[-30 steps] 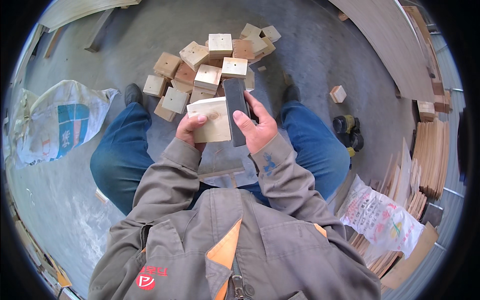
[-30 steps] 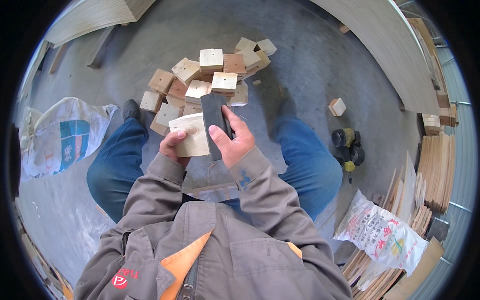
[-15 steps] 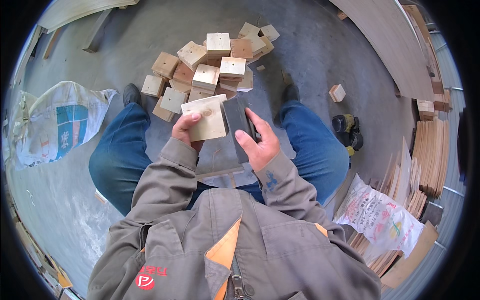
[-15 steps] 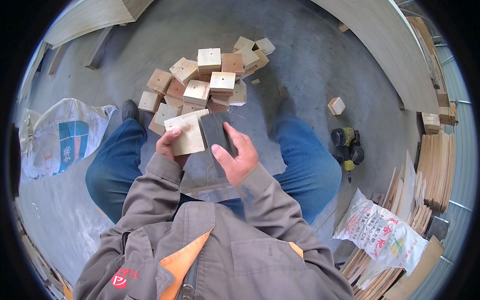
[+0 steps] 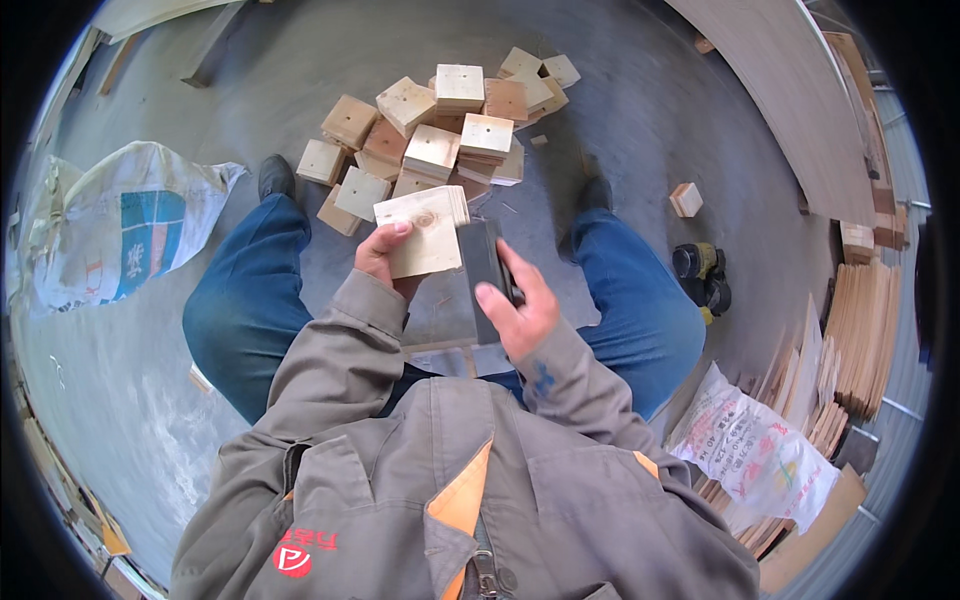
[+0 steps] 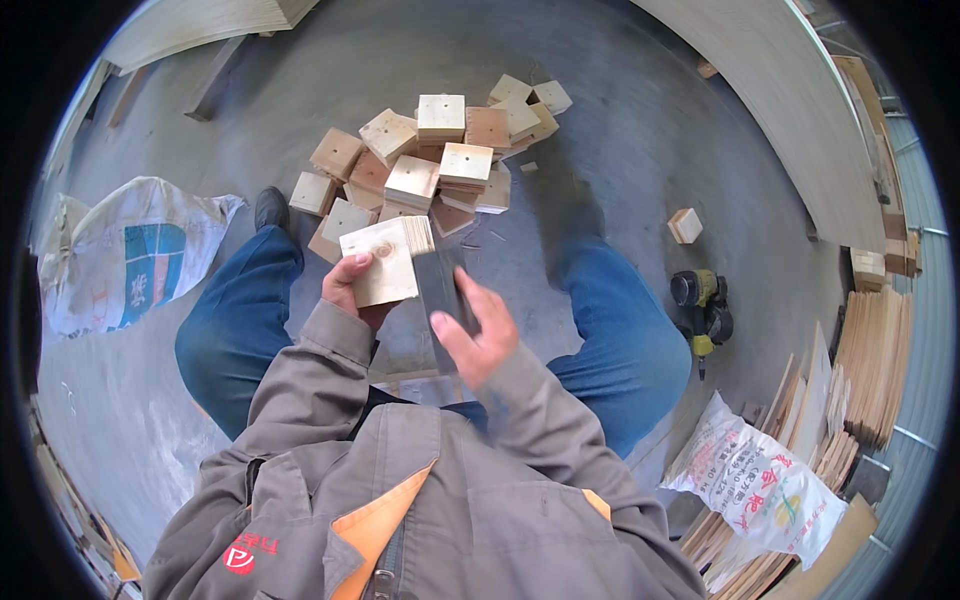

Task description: The person sits on the floor and sands small square wooden blocks one by one using a sanding block. They pick up a block, rub its surfaces with the sanding block, and place it down before picking up another.

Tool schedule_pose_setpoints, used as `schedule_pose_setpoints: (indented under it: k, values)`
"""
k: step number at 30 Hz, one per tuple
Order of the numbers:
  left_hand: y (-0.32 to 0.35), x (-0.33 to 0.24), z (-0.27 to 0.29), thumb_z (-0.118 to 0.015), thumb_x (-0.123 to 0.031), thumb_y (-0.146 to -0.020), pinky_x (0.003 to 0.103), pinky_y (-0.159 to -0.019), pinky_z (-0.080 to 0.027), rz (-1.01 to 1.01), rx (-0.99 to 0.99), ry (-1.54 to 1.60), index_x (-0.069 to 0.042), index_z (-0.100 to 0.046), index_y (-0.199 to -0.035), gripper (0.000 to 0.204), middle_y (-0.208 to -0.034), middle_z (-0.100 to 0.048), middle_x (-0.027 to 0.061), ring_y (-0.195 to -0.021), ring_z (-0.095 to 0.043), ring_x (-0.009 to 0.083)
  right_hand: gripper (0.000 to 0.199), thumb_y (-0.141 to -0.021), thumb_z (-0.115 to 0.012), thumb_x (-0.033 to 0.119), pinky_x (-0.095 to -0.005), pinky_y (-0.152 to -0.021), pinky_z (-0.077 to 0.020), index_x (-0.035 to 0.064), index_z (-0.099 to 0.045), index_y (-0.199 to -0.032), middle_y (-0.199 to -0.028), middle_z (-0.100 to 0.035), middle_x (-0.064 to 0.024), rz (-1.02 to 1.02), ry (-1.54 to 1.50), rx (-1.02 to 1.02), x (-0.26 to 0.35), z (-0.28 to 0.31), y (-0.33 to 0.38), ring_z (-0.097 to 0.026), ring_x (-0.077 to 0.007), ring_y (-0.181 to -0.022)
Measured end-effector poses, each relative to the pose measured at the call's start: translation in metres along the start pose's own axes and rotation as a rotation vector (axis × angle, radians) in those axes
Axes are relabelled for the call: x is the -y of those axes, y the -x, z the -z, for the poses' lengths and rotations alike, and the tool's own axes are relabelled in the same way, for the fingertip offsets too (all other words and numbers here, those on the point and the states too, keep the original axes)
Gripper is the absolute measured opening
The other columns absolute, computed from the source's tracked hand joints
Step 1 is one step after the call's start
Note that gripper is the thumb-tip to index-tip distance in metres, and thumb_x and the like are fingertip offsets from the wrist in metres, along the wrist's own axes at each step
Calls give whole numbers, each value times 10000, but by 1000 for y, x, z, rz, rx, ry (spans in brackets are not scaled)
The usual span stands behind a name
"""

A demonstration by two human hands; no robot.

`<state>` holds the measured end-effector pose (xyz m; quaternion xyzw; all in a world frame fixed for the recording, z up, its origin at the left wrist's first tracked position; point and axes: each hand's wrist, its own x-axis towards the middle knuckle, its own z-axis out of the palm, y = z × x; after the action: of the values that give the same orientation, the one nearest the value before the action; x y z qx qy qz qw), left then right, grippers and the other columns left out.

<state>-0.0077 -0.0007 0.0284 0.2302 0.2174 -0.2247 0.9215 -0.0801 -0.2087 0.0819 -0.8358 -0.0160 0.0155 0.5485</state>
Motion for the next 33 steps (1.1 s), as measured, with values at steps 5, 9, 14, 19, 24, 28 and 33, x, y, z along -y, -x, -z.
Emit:
schedule_pose_setpoints:
  k: [5,9,14,19,24,28,33]
  values:
    - [1,3,-1,-714,-182,-766,508,-1045,-525,-1,37,-14,36,-500,-1401,704,-1291,-658,181,-1173,-659,341,637,-912,-723,263,-389,-1032,-471,-61,-521,-1421,-1299,-605,-253,-23,-34,-4,2,7,-9,-607,-329,-1183]
    - [2,14,-6,-708,-183,-761,485,-1052,-522,65,152,-66,42,-507,-1389,696,-1283,-658,184,-1174,-656,337,640,-902,-732,287,-361,-1012,-489,-41,-535,-1416,-1286,-636,-239,-14,-155,-109,0,7,-74,-635,-297,-1162]
    - [6,11,-9,-707,-190,-749,473,-1055,-520,86,208,-112,45,-510,-1384,705,-1277,-659,189,-1176,-654,343,644,-910,-717,304,-335,-997,-498,-43,-530,-1419,-1278,-658,-212,-91,-240,-114,7,15,-101,-648,-254,-1141]
    - [3,-4,-7,-723,-260,-716,569,-1084,-470,-45,17,-3,-26,-472,-1454,813,-1355,-618,183,-1235,-614,380,662,-886,-728,323,-394,-1074,-449,18,-539,-1442,-1320,-614,-245,-156,43,10,-21,10,-28,-600,-329,-1227]
    - [13,-21,-22,-734,-252,-744,569,-1107,-453,-116,165,117,-28,-445,-1471,813,-1401,-585,185,-1292,-578,386,675,-887,-737,324,-385,-1057,-460,16,-528,-1450,-1311,-606,-243,-324,-4,-6,-46,22,-1,-608,-326,-1200]
    - [13,-22,-20,-739,-283,-749,566,-1105,-453,-122,224,120,-41,-425,-1491,842,-1438,-557,182,-1305,-568,388,677,-895,-739,327,-378,-1044,-469,-3,-523,-1446,-1315,-605,-235,-213,-59,-75,-28,31,-19,-612,-311,-1188]
    - [16,-18,-13,-671,-309,-842,523,-906,-582,-178,84,36,-20,-532,-1388,633,-1336,-620,203,-1160,-662,370,658,-906,-725,335,-377,-1058,-463,-5,-536,-1436,-1353,-612,-232,-185,53,-46,-13,37,-16,-609,-304,-1221]
